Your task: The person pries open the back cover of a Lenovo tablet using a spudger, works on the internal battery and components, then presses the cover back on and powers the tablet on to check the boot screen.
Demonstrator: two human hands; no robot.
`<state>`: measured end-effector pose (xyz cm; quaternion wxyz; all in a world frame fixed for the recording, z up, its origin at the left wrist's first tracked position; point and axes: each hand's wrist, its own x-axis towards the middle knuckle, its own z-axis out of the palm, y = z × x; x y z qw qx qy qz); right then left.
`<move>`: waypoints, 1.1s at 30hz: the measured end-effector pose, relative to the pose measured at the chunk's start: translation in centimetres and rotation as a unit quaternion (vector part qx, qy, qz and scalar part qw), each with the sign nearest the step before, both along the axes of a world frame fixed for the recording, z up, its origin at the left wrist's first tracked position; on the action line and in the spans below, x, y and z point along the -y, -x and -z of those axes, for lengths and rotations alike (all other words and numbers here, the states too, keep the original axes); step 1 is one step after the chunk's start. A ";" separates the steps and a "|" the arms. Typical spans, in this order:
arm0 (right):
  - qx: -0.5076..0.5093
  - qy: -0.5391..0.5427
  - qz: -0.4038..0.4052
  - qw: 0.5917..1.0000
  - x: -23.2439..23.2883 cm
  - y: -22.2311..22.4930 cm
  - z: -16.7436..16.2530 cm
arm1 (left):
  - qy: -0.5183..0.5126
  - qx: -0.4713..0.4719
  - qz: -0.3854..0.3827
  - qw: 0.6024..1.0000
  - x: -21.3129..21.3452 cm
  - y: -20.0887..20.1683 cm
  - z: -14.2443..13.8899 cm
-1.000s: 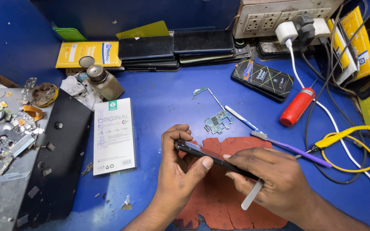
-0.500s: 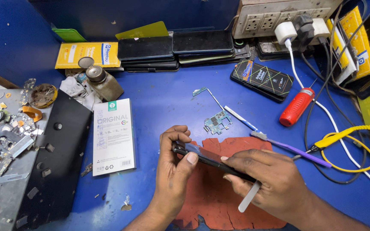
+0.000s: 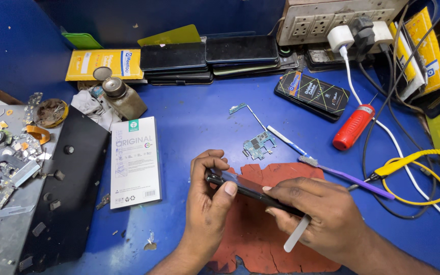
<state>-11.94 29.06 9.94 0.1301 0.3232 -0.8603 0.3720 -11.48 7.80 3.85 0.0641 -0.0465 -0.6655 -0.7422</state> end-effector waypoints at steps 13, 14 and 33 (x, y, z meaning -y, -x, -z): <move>0.008 0.004 0.005 1.000 -0.2 -0.1 0.4 | 0.019 0.001 0.013 1.000 0.0 0.0 -0.2; 0.009 0.004 0.005 1.000 -0.2 -0.1 0.4 | 0.018 0.002 0.014 1.000 0.0 0.0 -0.2; 0.006 0.004 0.003 1.000 -0.2 -0.1 0.4 | 0.013 0.012 0.023 1.000 0.1 -0.1 -0.3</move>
